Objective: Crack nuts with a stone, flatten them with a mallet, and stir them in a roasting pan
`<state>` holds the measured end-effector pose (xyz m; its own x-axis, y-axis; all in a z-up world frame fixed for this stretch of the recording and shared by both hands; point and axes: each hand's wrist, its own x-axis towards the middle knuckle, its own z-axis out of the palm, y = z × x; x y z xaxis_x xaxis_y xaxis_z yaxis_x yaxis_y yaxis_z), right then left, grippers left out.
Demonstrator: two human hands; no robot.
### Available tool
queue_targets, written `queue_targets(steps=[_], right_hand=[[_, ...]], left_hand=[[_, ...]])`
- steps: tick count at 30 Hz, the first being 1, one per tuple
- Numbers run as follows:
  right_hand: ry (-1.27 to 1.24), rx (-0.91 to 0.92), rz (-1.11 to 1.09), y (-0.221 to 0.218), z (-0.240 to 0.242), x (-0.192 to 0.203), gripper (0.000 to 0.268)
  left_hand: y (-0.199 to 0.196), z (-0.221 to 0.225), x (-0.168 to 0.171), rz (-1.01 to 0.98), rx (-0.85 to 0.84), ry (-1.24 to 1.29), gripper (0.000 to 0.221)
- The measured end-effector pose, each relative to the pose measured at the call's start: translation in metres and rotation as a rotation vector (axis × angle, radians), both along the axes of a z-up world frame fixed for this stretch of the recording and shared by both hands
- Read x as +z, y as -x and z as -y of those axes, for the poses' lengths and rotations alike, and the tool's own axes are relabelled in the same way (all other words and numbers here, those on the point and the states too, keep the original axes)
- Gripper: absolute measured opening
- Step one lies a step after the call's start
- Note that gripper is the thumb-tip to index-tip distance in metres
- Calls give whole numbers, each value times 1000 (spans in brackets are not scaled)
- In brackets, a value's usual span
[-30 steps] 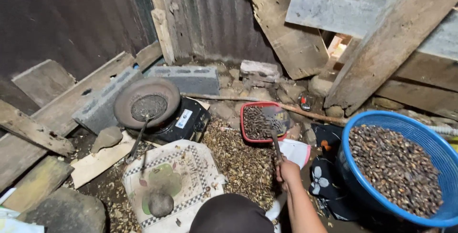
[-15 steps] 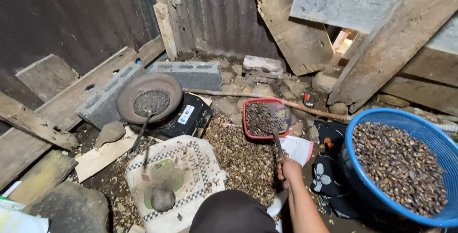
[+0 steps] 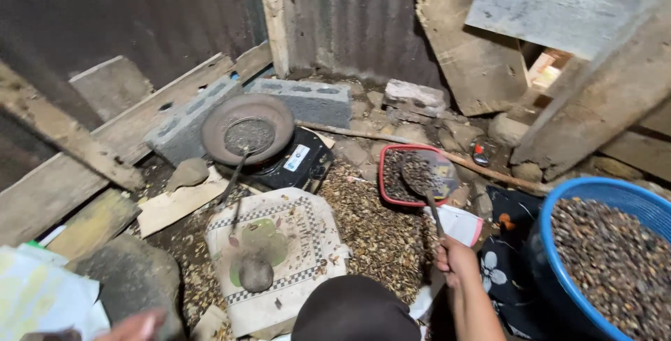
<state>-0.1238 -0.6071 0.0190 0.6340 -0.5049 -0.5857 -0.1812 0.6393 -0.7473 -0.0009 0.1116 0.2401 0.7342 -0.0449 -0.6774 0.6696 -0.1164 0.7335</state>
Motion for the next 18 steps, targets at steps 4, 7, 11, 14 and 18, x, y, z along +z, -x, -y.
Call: queue_targets(steps=[4, 7, 11, 14, 18], right_hand=[[95, -16, -82, 2, 20, -4, 12], [158, 59, -114, 6, 39, 6, 15], [186, 222, -161, -7, 63, 17, 18], [157, 326, -146, -30, 81, 15, 13], [157, 358, -155, -78, 43, 57, 16]], left_hand=[[-23, 122, 75, 2, 115, 43, 57], [-69, 161, 39, 14, 278, 166, 53], [-105, 200, -1, -36, 537, 516, 55], [-132, 204, -63, -27, 485, 600, 29], [-143, 204, -83, 26, 403, 546, 42]])
